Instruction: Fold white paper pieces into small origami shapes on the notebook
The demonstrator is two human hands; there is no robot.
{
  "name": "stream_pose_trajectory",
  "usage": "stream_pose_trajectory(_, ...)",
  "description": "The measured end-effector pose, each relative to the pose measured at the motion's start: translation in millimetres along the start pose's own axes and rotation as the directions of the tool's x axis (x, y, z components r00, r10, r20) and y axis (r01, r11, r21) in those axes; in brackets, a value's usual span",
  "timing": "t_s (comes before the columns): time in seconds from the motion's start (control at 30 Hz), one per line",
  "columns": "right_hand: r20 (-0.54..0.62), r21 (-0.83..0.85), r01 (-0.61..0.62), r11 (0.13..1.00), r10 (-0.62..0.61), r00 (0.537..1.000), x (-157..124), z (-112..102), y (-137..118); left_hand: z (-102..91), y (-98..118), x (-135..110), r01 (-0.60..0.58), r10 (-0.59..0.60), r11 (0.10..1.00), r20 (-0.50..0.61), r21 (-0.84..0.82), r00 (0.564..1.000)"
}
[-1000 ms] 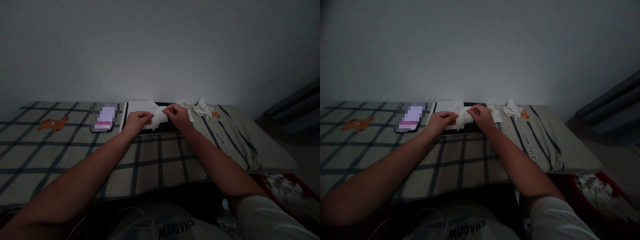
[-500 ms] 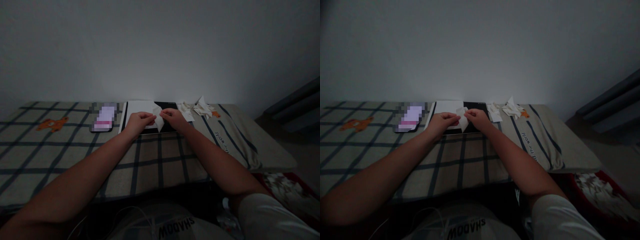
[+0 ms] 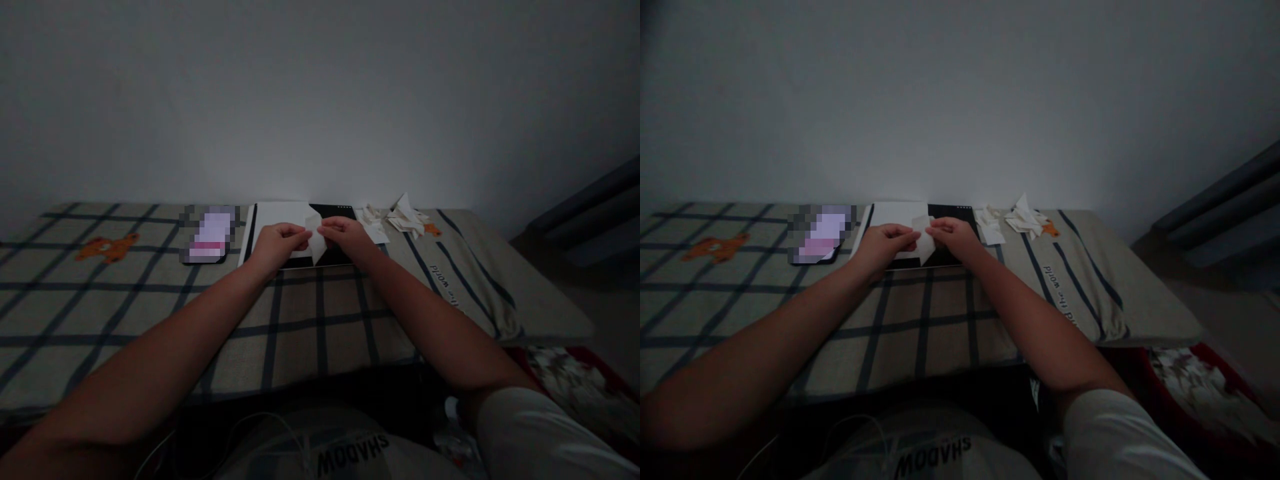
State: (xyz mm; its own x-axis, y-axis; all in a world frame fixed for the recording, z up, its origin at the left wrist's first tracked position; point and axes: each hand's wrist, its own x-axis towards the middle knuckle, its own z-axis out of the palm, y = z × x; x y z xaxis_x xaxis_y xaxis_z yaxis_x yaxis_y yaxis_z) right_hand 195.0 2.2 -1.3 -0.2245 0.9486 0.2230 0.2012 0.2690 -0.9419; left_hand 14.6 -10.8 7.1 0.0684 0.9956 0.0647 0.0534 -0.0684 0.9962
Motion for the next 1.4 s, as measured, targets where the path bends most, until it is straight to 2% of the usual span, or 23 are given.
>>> stream_pose_trajectory(0.07,0.028,-0.048,0.01,0.999,-0.009,1.0,0.2,-1.2,0.8,0.0,0.1,0.6,-0.015,0.015,1.0,-0.005,-0.01,1.0)
stream_pose_trajectory(0.2,0.0,-0.085,0.027,0.996,-0.028,1.0,0.5,-1.4,1.2,0.3,0.5,0.8,-0.022,0.022,0.999,-0.005,-0.031,1.0)
stream_pose_trajectory(0.37,0.098,-0.063,-0.017,0.998,0.023,0.995,-0.5,-1.7,-2.1,0.1,-0.8,2.1,-0.031,0.029,0.999,-0.06,-0.034,0.998)
stream_pose_trajectory(0.5,0.044,-0.164,0.018,0.986,-0.011,0.999,-1.4,-2.0,-5.7,-0.9,-3.5,4.4,-0.05,0.047,0.997,-0.056,-0.065,0.997)
stream_pose_trajectory(0.7,0.088,-0.124,0.019,0.992,-0.008,0.996,-2.1,-0.9,-6.6,-1.3,-3.8,5.5,-0.091,0.083,0.993,-0.105,-0.07,0.991)
stream_pose_trajectory(0.83,0.038,-0.184,0.03,0.983,-0.023,0.999,-2.8,-1.0,-8.6,0.5,-1.3,3.9,-0.092,0.08,0.991,-0.117,-0.102,0.99)
stream_pose_trajectory(1.03,0.063,-0.078,0.016,0.997,-0.011,0.998,-1.1,0.0,-3.7,-1.1,-4.5,7.1,-0.069,0.055,0.989,-0.111,-0.13,0.992)
stream_pose_trajectory(1.23,-0.051,-0.163,0.133,0.978,-0.143,0.988,-0.9,2.6,2.2,-2.7,-9.0,11.4,-0.012,0.005,0.981,-0.04,-0.194,0.999)
stream_pose_trajectory(1.33,-0.116,-0.327,0.236,0.915,-0.287,0.951,-2.8,2.2,0.7,-3.6,-7.4,12.9,0.02,-0.023,0.969,-0.008,-0.246,1.0)
stream_pose_trajectory(1.4,-0.116,-0.427,0.31,0.85,-0.391,0.913,-3.6,0.0,-0.5,-5.2,-4.4,13.7,0.055,-0.052,0.95,0.016,-0.307,0.999)
